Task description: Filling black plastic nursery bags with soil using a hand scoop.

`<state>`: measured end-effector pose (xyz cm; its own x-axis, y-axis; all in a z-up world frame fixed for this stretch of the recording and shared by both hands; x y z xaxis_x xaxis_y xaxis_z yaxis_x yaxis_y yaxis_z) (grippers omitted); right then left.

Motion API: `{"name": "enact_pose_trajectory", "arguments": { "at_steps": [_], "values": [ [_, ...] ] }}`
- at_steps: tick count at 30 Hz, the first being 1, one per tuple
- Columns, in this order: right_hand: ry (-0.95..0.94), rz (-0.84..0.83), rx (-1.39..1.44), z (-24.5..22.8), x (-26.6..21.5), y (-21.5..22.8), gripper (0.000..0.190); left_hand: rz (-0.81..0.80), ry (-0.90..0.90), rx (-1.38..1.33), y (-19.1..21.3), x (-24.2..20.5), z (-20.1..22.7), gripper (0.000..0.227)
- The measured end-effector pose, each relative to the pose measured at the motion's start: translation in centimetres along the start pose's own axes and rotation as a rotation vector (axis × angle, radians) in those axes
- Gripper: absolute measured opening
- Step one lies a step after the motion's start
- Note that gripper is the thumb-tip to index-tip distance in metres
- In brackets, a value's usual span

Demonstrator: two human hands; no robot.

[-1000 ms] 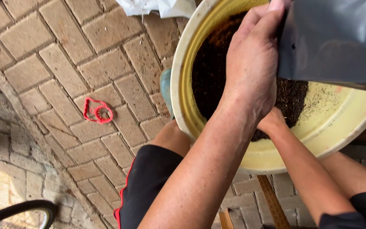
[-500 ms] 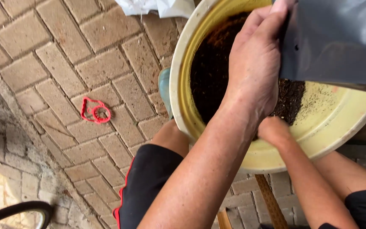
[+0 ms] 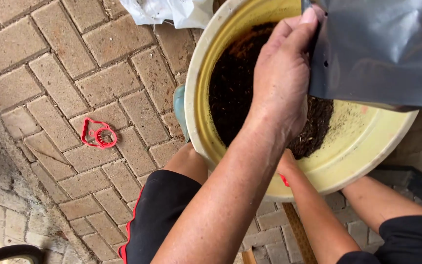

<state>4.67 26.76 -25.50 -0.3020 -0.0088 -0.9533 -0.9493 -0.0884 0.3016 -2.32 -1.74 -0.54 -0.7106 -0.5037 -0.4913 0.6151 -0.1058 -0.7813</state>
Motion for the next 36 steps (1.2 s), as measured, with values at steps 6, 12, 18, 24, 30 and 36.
{"name": "enact_pose_trajectory", "arguments": {
  "at_steps": [6,12,18,24,30,36],
  "values": [
    [-0.045,-0.039,0.063,-2.4,-4.2,-1.6,0.030,-0.010,0.025,0.110,0.0,-0.7,1.0,0.025],
    [0.465,0.524,-0.054,-6.6,-2.9,-1.7,0.017,0.054,0.008,0.178,1.8,0.0,1.6,0.016],
    [0.170,0.257,-0.048,-15.6,-9.0,4.6,0.020,0.057,0.031,0.064,1.2,-0.6,2.9,0.029],
    [0.125,0.178,-0.172,-14.9,-7.3,1.7,0.016,0.019,0.044,0.046,2.1,-0.7,2.7,0.028],
    [0.086,0.156,-0.318,-10.7,-1.9,-1.2,0.013,0.106,0.065,0.083,2.2,-0.1,3.0,0.020],
    [-0.037,0.072,-0.321,-0.8,2.0,-2.1,0.022,-0.021,-0.064,0.051,3.0,0.7,1.3,0.015]
  ]
}}
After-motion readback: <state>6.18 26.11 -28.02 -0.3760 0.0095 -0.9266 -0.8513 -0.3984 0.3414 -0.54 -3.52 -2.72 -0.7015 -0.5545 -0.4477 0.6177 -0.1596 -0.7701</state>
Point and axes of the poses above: each hand's wrist, its own x-axis towards the middle knuckle, its own y-axis out of the back of the hand, z = x × y, the point moved 3 cm from there along x, towards the middle knuckle, and after that the axes turned 1 degree about -y, right-handed, at the moved point
